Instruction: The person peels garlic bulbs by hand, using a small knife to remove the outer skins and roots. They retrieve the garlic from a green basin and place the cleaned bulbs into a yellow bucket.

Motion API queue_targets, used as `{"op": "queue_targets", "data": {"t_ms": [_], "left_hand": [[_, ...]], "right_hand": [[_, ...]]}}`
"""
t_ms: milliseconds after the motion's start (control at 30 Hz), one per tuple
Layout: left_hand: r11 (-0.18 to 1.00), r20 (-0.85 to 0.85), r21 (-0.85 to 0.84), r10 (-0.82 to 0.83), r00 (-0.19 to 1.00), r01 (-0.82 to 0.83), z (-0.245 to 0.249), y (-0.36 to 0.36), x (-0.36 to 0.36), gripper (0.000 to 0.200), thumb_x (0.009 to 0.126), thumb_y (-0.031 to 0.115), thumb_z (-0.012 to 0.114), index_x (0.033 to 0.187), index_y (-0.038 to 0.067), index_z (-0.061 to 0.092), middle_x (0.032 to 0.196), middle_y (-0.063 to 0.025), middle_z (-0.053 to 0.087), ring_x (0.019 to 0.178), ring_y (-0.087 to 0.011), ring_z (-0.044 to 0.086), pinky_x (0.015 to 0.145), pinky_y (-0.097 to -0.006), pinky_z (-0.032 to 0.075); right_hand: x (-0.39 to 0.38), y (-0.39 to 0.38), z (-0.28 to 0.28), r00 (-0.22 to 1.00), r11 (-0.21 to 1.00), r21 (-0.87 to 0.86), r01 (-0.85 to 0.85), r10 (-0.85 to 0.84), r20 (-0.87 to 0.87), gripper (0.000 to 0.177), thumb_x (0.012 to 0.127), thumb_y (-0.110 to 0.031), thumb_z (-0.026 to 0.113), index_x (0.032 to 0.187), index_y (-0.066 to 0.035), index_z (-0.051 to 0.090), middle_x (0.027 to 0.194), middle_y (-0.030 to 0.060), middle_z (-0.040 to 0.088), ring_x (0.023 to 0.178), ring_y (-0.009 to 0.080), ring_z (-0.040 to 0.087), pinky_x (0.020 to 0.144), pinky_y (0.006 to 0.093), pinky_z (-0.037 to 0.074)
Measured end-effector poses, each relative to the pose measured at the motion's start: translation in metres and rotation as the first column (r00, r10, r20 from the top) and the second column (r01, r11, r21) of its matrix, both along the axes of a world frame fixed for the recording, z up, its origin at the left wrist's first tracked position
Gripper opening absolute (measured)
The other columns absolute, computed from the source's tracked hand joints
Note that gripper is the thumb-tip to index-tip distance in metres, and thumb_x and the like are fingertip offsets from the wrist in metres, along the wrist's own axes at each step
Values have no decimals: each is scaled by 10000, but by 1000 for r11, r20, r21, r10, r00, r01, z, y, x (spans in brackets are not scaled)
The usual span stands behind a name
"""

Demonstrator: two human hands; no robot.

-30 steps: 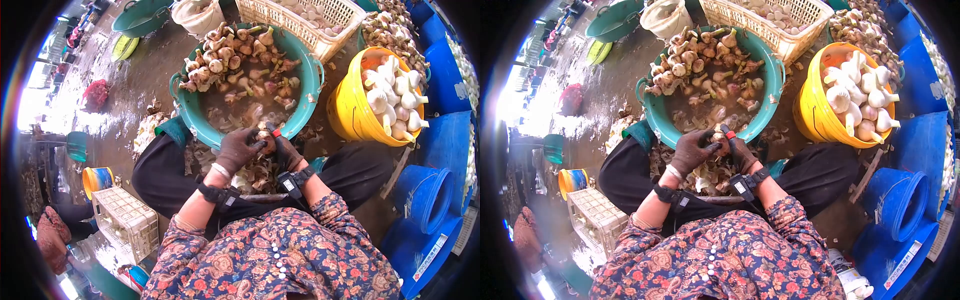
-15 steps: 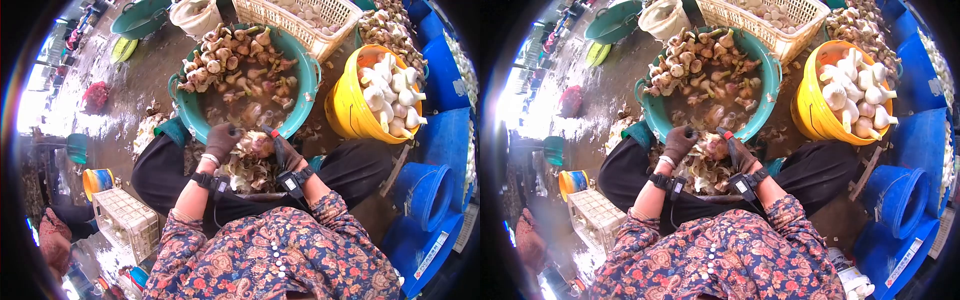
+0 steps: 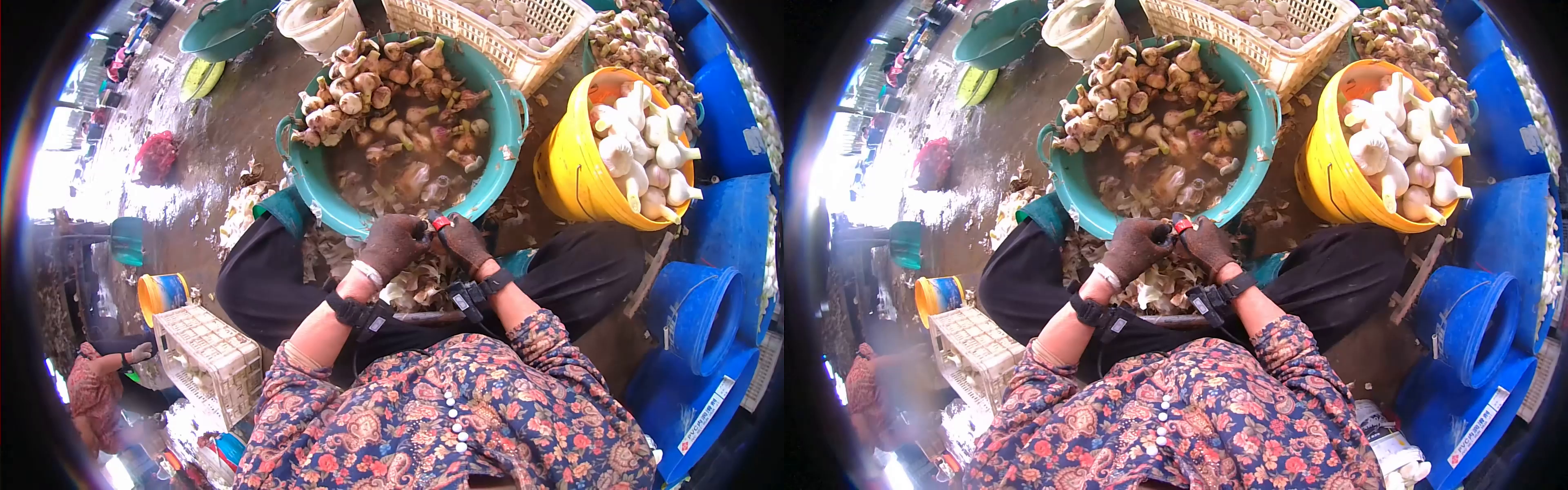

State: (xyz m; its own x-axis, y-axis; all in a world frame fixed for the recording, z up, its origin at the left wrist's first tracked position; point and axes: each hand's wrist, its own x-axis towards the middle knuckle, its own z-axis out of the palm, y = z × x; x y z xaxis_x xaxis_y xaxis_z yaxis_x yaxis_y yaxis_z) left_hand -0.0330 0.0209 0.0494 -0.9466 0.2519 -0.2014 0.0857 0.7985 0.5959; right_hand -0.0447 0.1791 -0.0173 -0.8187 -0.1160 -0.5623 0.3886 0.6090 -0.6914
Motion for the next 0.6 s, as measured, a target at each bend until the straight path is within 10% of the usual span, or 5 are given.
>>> {"op": "queue_targets", "data": {"t_ms": [333, 500, 533, 567, 600], "left_hand": [[997, 42, 6, 71, 997, -71, 0, -20, -12, 217, 671, 239, 672, 792, 60, 647, 763, -157, 636, 743, -319, 626, 661, -389, 487], [917, 80, -264, 330, 941, -299, -34, -88, -15, 331, 727, 339, 683, 838, 29, 655, 732, -181, 640, 678, -310, 627, 660, -366, 493], [909, 138, -288, 351, 926, -301, -20, -81, -17, 367, 753, 351, 700, 899, 17, 660, 778, -155, 662, 700, -257, 641, 668, -337, 497], [908, 142, -292, 352, 925, -300, -11, -71, -14, 367, 753, 351, 700, 899, 17, 660, 778, -155, 662, 700, -257, 641, 668, -337, 497], [945, 153, -25, 326, 933, -326, -4, -58, -12, 402, 741, 352, 722, 951, 16, 658, 816, -154, 665, 728, -240, 645, 679, -320, 500]], "right_hand": [[0, 2, -18, 989, 953, -263, -150, 142, -51, 431, 872, -437, 533, 943, -18, 606, 858, 127, 633, 824, 253, 619, 705, 344, 474], [-7, 7, 46, 768, 440, -694, 571, 14, 641, 386, 927, -314, 491, 917, 52, 613, 721, 64, 592, 624, 168, 531, 570, 300, 421], [-12, 6, -4, 777, -37, -846, 531, 420, 469, 388, 937, -285, 483, 909, 89, 582, 725, 77, 591, 625, 190, 530, 578, 334, 427], [-9, 6, -14, 774, -39, -843, 536, 421, 473, 388, 937, -285, 483, 909, 89, 582, 725, 77, 591, 625, 190, 530, 578, 334, 427], [-7, 6, -19, 931, 450, -865, 222, 166, 325, 425, 935, -328, 480, 901, 83, 582, 711, 93, 584, 628, 203, 526, 602, 351, 433]]}}
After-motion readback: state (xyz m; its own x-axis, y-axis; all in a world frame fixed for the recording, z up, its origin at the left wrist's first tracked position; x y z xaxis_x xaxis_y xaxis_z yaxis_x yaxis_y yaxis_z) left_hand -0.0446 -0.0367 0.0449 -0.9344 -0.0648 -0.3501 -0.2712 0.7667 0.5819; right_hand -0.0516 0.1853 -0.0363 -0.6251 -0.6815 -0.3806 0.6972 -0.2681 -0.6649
